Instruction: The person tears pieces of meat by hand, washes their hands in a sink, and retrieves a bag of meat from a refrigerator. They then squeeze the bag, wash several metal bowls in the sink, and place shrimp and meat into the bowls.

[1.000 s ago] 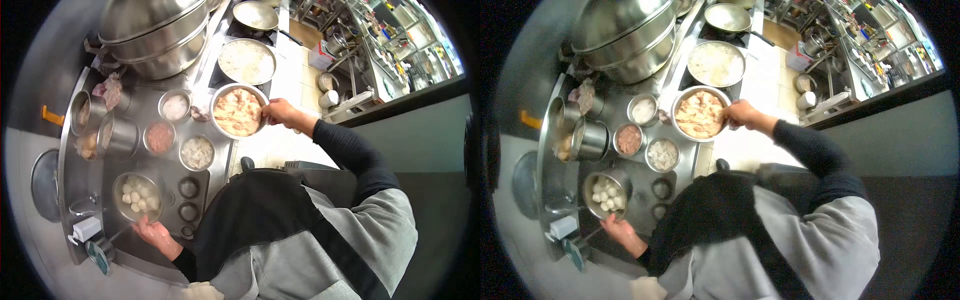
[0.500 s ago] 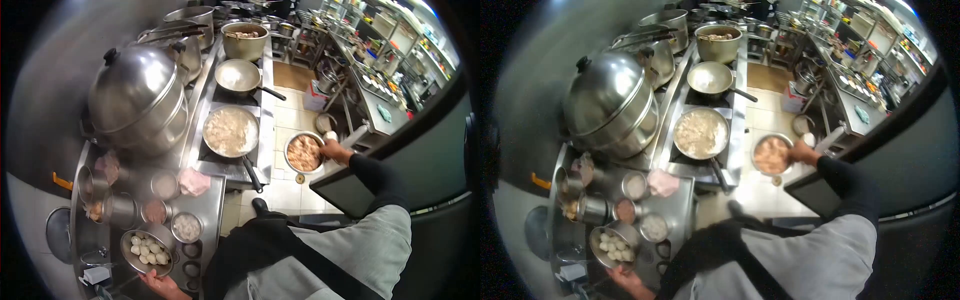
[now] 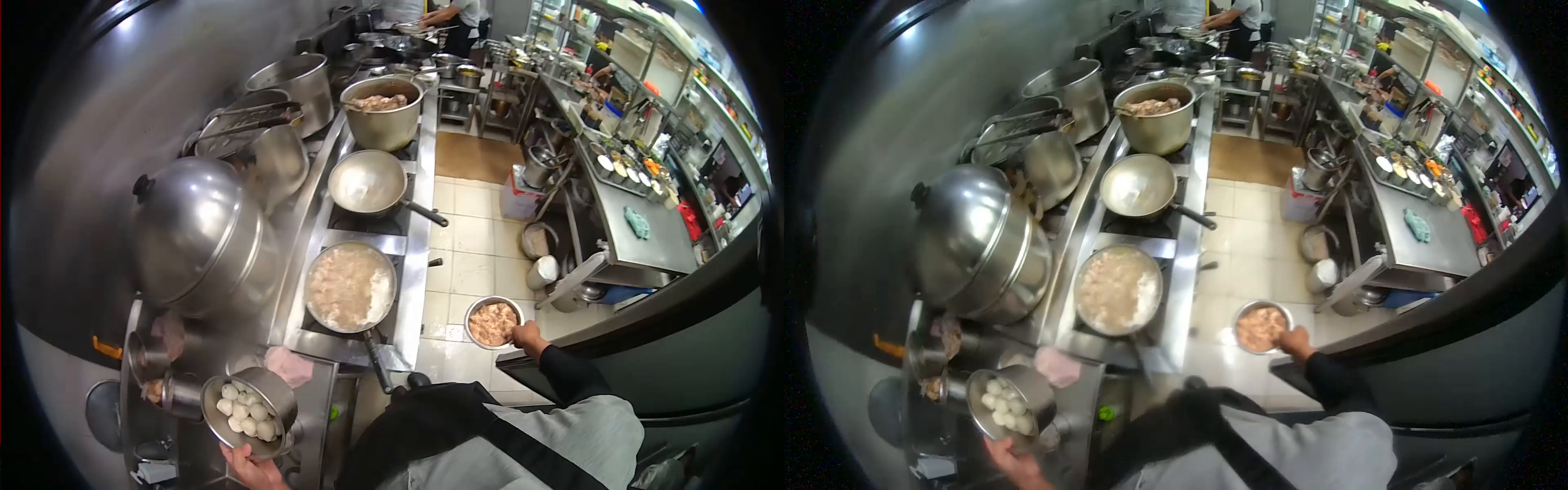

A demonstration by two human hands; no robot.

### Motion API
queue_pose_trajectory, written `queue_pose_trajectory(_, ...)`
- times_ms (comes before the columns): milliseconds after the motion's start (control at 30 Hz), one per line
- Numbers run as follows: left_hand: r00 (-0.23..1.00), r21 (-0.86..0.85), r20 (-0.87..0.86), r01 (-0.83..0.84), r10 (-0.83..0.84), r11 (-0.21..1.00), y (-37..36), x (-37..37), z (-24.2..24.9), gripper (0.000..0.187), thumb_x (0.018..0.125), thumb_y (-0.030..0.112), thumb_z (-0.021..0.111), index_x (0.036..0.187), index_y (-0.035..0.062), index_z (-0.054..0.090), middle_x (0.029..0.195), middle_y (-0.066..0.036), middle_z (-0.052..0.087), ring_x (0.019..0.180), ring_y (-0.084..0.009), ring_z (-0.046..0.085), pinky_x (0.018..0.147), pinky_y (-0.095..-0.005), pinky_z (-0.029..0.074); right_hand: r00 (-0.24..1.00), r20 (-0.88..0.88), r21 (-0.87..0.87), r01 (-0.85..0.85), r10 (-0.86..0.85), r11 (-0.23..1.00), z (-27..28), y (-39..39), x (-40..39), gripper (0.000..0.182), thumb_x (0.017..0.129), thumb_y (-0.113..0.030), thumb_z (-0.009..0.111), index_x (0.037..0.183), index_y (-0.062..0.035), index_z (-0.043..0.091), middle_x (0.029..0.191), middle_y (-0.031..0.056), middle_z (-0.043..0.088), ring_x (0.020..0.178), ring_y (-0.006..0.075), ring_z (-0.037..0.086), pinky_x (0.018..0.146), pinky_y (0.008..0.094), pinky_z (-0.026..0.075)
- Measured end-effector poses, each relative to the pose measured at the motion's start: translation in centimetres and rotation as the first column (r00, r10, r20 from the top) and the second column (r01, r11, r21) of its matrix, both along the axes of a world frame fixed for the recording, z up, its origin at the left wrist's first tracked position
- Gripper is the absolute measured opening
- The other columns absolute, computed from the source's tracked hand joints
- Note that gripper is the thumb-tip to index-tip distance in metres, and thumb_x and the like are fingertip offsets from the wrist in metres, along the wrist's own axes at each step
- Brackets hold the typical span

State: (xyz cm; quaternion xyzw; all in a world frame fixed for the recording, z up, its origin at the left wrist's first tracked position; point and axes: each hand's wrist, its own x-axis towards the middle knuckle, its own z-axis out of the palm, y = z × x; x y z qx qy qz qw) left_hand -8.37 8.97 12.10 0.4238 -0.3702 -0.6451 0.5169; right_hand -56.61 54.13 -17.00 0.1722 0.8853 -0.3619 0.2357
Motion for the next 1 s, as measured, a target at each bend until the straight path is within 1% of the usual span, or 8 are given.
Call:
queue_pose_trajectory(100, 0.984, -0.009, -0.074, 0.159, -0.160, 0.987, -0.6, -3.7, -1.1, 0.079, 0.063, 0.015, 0.056, 0.139, 0.0026, 0.042, 0.133, -0.017, 0.049, 0.122, -0.0343, 0.050, 0.100, -0.0459, 0.045, 0.997, -0.049, 0.013, -0.059, 0.060, 0.998, 3.1, -0.4, -1.1, 0.035, 0.068, -0.018, 0.075, 0.076, 0.0141, 0.066, 0.070, 0.0206, 0.068, 0.063, 0.0252, 0.068, 0.053, 0.0400, 0.050)
queue_pose_trajectory(167, 0.970, 0.033, -0.158, 0.194, -0.187, 0.980, 0.0, -6.2, -1.0, 0.074, 0.063, 0.002, 0.052, 0.137, 0.0009, 0.043, 0.134, -0.017, 0.050, 0.124, -0.0336, 0.050, 0.105, -0.0422, 0.042, 0.995, -0.092, -0.003, -0.031, 0.031, 1.000, 3.8, -0.5, -1.7, 0.035, 0.068, -0.019, 0.074, 0.074, 0.0143, 0.066, 0.068, 0.0209, 0.067, 0.059, 0.0260, 0.067, 0.051, 0.0404, 0.049)
queue_pose_trajectory(233, 0.975, 0.040, -0.147, 0.173, -0.165, 0.984, 1.4, -10.0, 0.1, 0.072, 0.063, 0.001, 0.052, 0.135, 0.0011, 0.045, 0.131, -0.016, 0.052, 0.120, -0.0318, 0.053, 0.103, -0.0402, 0.044, 0.990, -0.097, 0.002, -0.106, 0.106, 0.994, 7.5, -1.8, -3.3, 0.021, 0.073, -0.005, 0.062, 0.076, 0.0157, 0.063, 0.062, 0.0166, 0.062, 0.051, 0.0226, 0.061, 0.041, 0.0379, 0.044)
queue_pose_trajectory(400, 0.924, 0.129, -0.149, 0.372, -0.353, 0.919, 4.3, -19.7, -0.5, 0.066, 0.064, -0.002, 0.051, 0.130, -0.0005, 0.048, 0.125, -0.016, 0.056, 0.115, -0.0289, 0.056, 0.100, -0.0380, 0.045, 0.938, -0.174, 0.108, -0.283, 0.299, 0.953, 6.4, -0.5, -12.0, 0.027, 0.072, -0.012, 0.066, 0.084, 0.0116, 0.066, 0.068, 0.0191, 0.065, 0.055, 0.0238, 0.064, 0.050, 0.0377, 0.050)
queue_pose_trajectory(633, 0.796, 0.135, -0.169, 0.603, -0.582, 0.786, 11.6, -38.5, -0.6, 0.061, 0.067, -0.005, 0.050, 0.128, -0.0009, 0.048, 0.123, -0.013, 0.058, 0.112, -0.0274, 0.057, 0.099, -0.0376, 0.046, 0.909, -0.366, 0.076, -0.186, 0.201, 0.980, 5.9, 4.7, -21.1, 0.032, 0.075, -0.020, 0.068, 0.092, 0.0063, 0.062, 0.074, 0.0192, 0.067, 0.062, 0.0257, 0.067, 0.055, 0.0384, 0.053)
queue_pose_trajectory(800, 0.641, 0.098, -0.178, 0.767, -0.747, 0.635, 17.0, -51.8, -0.3, 0.052, 0.068, -0.008, 0.051, 0.120, 0.0000, 0.051, 0.118, -0.012, 0.060, 0.108, -0.0253, 0.059, 0.096, -0.0363, 0.047, 0.888, -0.452, -0.100, 0.050, -0.090, 0.994, 7.1, 8.8, -23.2, 0.026, 0.075, -0.019, 0.068, 0.083, 0.0037, 0.060, 0.070, 0.0171, 0.067, 0.058, 0.0226, 0.066, 0.054, 0.0368, 0.052)
queue_pose_trajectory(900, 0.490, 0.060, -0.162, 0.871, -0.857, 0.487, 19.0, -60.2, -0.3, 0.044, 0.070, -0.009, 0.052, 0.112, 0.0020, 0.053, 0.108, -0.009, 0.063, 0.093, -0.0192, 0.062, 0.081, -0.0294, 0.050, 0.863, -0.470, -0.079, 0.167, -0.185, 0.983, 6.6, 11.9, -23.9, 0.024, 0.075, -0.018, 0.068, 0.082, 0.0030, 0.058, 0.069, 0.0160, 0.065, 0.055, 0.0211, 0.064, 0.053, 0.0370, 0.051)
queue_pose_trajectory(1000, 0.306, -0.007, -0.074, 0.952, -0.949, 0.307, 22.2, -68.8, 0.2, 0.039, 0.073, -0.009, 0.053, 0.110, 0.0028, 0.054, 0.095, -0.004, 0.063, 0.070, -0.0092, 0.055, 0.055, -0.0199, 0.039, 0.857, -0.423, -0.120, 0.268, -0.294, 0.956, 14.5, 13.7, -22.3, 0.032, 0.072, -0.022, 0.071, 0.090, 0.0030, 0.062, 0.086, 0.0197, 0.068, 0.080, 0.0290, 0.068, 0.070, 0.0404, 0.052)
